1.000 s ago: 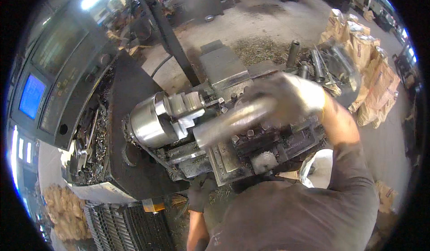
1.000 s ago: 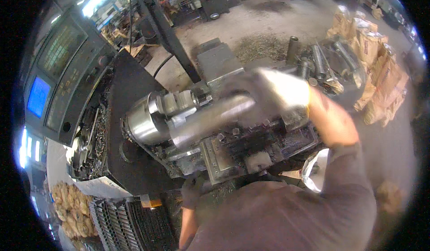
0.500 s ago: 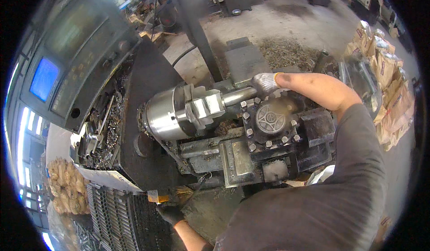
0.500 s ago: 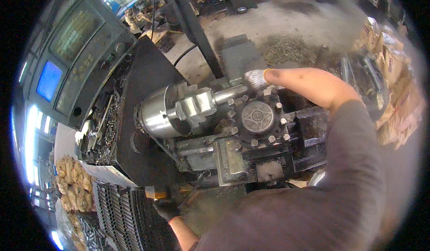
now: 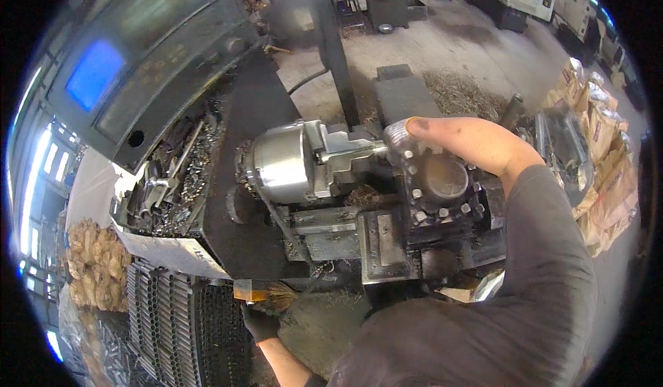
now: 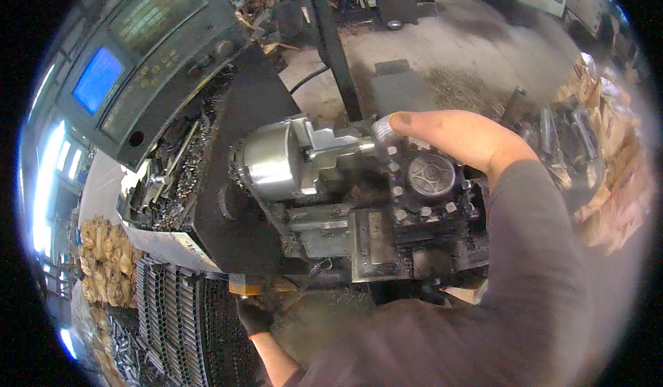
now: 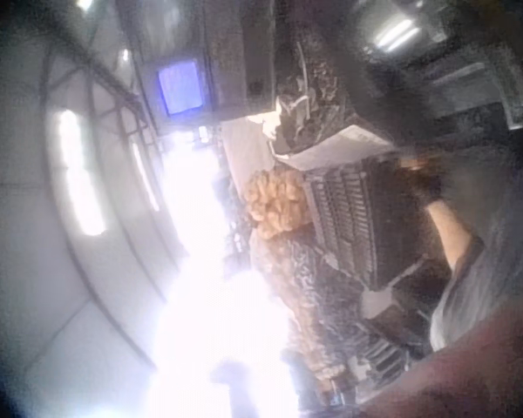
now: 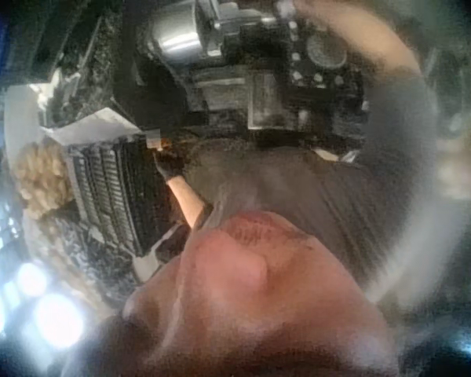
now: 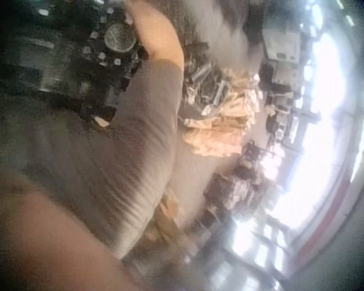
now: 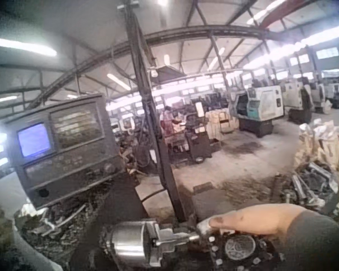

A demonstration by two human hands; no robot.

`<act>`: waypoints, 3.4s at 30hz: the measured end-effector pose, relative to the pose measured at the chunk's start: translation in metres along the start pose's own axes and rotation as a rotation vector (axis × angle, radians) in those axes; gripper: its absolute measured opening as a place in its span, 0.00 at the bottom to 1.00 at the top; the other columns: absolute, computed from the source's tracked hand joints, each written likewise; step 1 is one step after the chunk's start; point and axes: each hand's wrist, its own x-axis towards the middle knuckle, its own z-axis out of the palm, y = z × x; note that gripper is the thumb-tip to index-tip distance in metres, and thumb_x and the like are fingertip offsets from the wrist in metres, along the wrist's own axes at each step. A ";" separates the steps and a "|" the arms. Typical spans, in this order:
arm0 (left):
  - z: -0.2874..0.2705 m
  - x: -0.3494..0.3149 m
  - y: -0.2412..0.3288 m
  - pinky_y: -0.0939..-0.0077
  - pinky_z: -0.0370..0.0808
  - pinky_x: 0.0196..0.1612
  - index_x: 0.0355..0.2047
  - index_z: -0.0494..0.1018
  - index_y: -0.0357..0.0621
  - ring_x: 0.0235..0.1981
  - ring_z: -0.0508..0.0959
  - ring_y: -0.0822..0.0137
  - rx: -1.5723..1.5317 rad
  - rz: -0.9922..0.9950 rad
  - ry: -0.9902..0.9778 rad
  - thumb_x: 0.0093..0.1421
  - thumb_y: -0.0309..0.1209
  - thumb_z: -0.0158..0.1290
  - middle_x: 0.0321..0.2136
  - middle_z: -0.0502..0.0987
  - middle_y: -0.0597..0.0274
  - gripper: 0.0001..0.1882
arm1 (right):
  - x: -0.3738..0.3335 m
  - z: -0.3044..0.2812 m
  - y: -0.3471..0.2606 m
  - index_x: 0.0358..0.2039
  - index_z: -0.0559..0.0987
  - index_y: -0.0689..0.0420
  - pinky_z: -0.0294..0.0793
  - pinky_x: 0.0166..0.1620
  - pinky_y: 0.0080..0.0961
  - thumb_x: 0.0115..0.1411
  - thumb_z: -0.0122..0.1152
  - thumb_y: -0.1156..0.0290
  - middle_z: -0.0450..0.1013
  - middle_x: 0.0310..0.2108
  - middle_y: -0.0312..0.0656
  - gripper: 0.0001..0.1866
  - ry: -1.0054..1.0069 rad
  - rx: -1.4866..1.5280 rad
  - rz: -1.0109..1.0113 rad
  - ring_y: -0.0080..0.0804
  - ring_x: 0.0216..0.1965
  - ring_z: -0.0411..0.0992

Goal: The person repeatedly picks up metal tubes from a nearby rack, inserts them into a lathe chuck, and removes them after a brief machine cycle. The person handles the tubes one at a time and places them back on the rack after each operation.

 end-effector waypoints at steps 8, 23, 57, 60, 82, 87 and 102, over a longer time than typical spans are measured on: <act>-0.018 0.015 -0.011 0.57 0.75 0.46 0.41 0.77 0.51 0.42 0.76 0.60 0.481 0.258 0.106 0.66 0.48 0.55 0.43 0.78 0.64 0.15 | -0.012 -0.022 -0.045 0.28 0.87 0.57 0.78 0.31 0.40 0.53 0.76 0.53 0.82 0.26 0.46 0.18 0.111 0.173 0.378 0.39 0.26 0.79; 0.174 -0.073 0.010 0.49 0.71 0.62 0.61 0.70 0.28 0.58 0.76 0.40 1.156 1.618 0.326 0.70 0.37 0.57 0.55 0.77 0.37 0.27 | -0.212 0.024 -0.280 0.39 0.83 0.59 0.84 0.43 0.36 0.56 0.71 0.75 0.83 0.36 0.50 0.10 1.109 0.370 0.127 0.44 0.37 0.85; -0.369 -0.453 -0.346 0.52 0.73 0.64 0.59 0.79 0.46 0.65 0.75 0.45 1.170 -0.855 0.731 0.69 0.54 0.49 0.63 0.75 0.46 0.31 | 0.073 0.281 -0.432 0.43 0.85 0.54 0.82 0.48 0.43 0.59 0.67 0.56 0.84 0.42 0.48 0.18 0.003 0.308 -0.391 0.49 0.43 0.83; -0.417 -0.597 -0.430 0.49 0.74 0.64 0.61 0.78 0.44 0.63 0.78 0.46 0.477 -0.709 1.434 0.68 0.53 0.51 0.63 0.76 0.49 0.31 | 0.135 0.331 -0.465 0.42 0.86 0.53 0.81 0.48 0.46 0.57 0.66 0.53 0.83 0.41 0.49 0.19 -0.175 0.063 -0.437 0.50 0.44 0.83; -0.216 -0.550 -0.432 0.54 0.77 0.60 0.57 0.80 0.44 0.56 0.81 0.42 -0.021 -0.528 1.691 0.65 0.49 0.54 0.53 0.82 0.41 0.27 | 0.527 0.545 -0.635 0.49 0.87 0.39 0.82 0.50 0.43 0.59 0.67 0.53 0.84 0.49 0.37 0.17 -0.572 -1.206 -1.285 0.43 0.50 0.83; -0.229 -0.622 -0.512 0.51 0.78 0.53 0.49 0.82 0.42 0.50 0.83 0.42 -0.062 -0.491 1.897 0.64 0.48 0.54 0.47 0.83 0.40 0.24 | 0.541 0.567 -0.746 0.39 0.87 0.40 0.81 0.45 0.46 0.52 0.74 0.54 0.85 0.42 0.42 0.14 -0.388 -1.130 -1.665 0.45 0.44 0.83; -0.166 -0.842 -0.593 0.46 0.73 0.53 0.65 0.67 0.37 0.54 0.78 0.36 -0.800 -0.651 2.913 0.74 0.52 0.45 0.58 0.76 0.37 0.32 | 0.289 0.594 -0.891 0.42 0.86 0.61 0.83 0.30 0.35 0.64 0.65 0.66 0.85 0.31 0.44 0.12 -0.996 -0.436 -0.525 0.34 0.26 0.83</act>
